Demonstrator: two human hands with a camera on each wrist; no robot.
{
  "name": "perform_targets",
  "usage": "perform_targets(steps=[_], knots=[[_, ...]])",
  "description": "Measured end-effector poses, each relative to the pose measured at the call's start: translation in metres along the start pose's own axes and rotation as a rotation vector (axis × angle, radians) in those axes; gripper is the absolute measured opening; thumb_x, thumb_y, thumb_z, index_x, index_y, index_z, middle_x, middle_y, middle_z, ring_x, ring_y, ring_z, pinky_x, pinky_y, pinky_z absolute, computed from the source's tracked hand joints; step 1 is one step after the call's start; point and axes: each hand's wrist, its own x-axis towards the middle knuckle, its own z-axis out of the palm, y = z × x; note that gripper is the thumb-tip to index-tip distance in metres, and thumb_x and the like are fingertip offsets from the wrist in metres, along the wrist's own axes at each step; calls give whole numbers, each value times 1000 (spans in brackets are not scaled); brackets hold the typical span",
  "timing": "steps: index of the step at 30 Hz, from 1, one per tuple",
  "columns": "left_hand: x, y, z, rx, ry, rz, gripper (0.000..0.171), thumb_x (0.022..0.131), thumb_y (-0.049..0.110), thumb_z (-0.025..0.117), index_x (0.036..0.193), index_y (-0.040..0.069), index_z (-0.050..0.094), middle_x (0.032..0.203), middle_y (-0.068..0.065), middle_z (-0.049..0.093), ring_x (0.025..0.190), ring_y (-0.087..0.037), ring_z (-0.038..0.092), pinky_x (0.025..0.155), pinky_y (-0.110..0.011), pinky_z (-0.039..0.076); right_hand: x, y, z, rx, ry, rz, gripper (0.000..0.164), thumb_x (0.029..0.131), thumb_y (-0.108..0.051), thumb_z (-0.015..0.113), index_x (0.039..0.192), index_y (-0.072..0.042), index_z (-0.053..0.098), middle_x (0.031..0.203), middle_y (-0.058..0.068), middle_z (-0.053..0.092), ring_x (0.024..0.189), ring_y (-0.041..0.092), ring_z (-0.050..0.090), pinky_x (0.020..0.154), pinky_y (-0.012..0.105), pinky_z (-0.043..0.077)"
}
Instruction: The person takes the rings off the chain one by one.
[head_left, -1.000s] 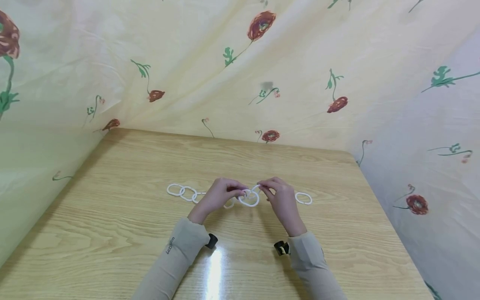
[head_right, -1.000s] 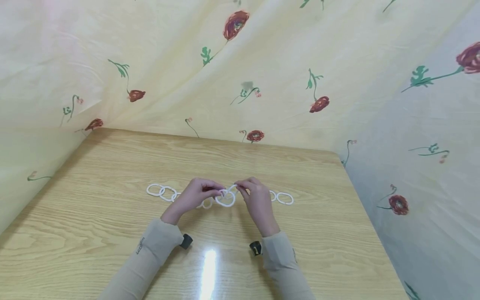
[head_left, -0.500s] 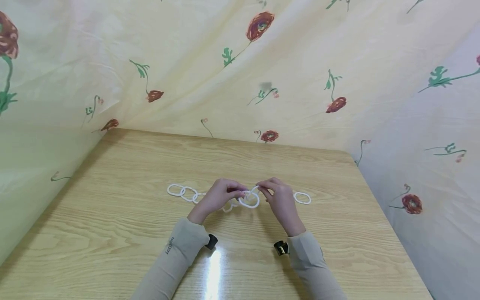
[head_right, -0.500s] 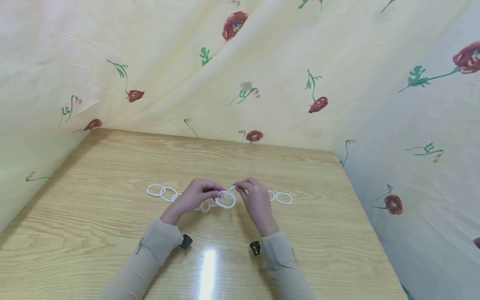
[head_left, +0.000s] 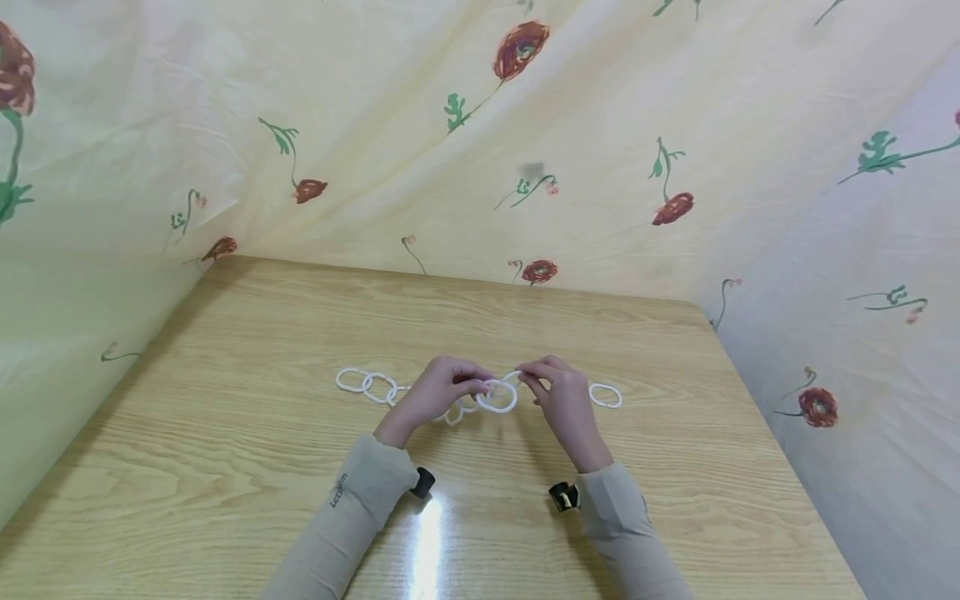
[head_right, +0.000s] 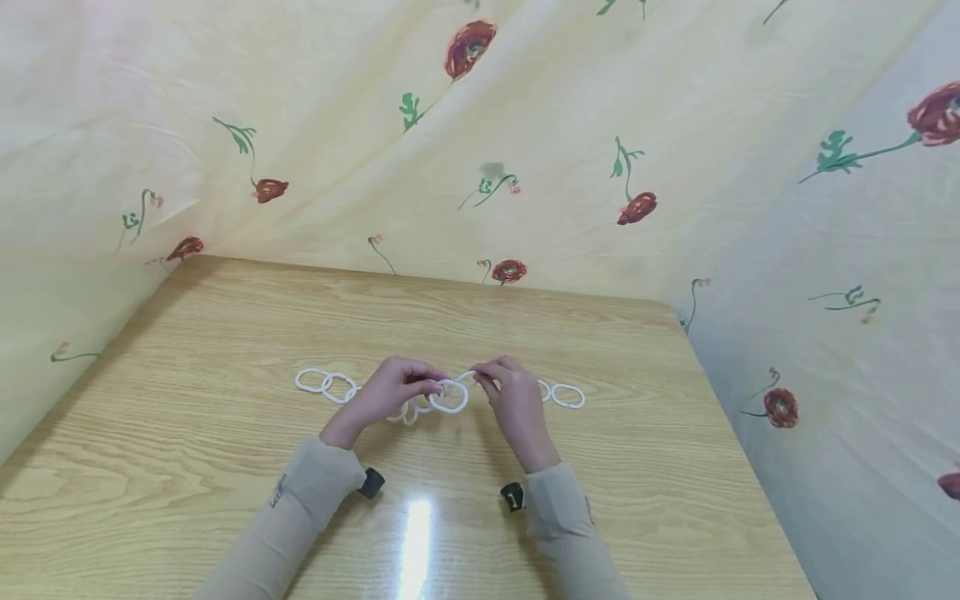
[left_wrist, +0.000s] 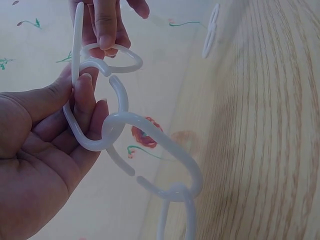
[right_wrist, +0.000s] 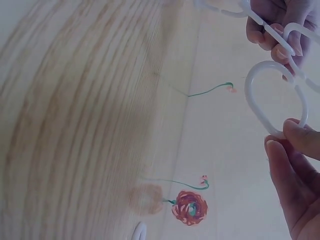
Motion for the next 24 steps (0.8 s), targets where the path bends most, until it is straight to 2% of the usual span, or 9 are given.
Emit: perform_targets(steps=[4,11,16,24], knots=[[0,1,0,-6,5,10,20,92,8,63,108,-3,70,99,-17,73,74,-6,61,80,-48,57,-2,1,-2,44,-12,62,9,85,-3,71,93,-1,75,84,10,71,69,20,68,49,10,50],[0,1,1,-4,17,6,19,92,8,64,106,-2,71,99,-17,72,77,-11,64,80,-48,57,-3,4,-4,180,-46,274,14,85,-3,71,98,1,74,87,14,71,78,27,68,51,24,57],[0,0,1,-5,15,0,19,92,9,64,107,-2,70,97,-16,72,76,-7,63,81,-48,57,-3,9,-6,224,-61,390,17,87,-4,70,102,2,73,92,17,72,81,28,69,51,20,56],[0,-2,1,11,7,17,22,93,11,63,109,-4,69,97,-15,73,78,-10,65,78,-35,59,-4,19,-11,275,-93,530,22,90,-8,68,109,3,70,100,22,72,90,35,69,55,20,57]])
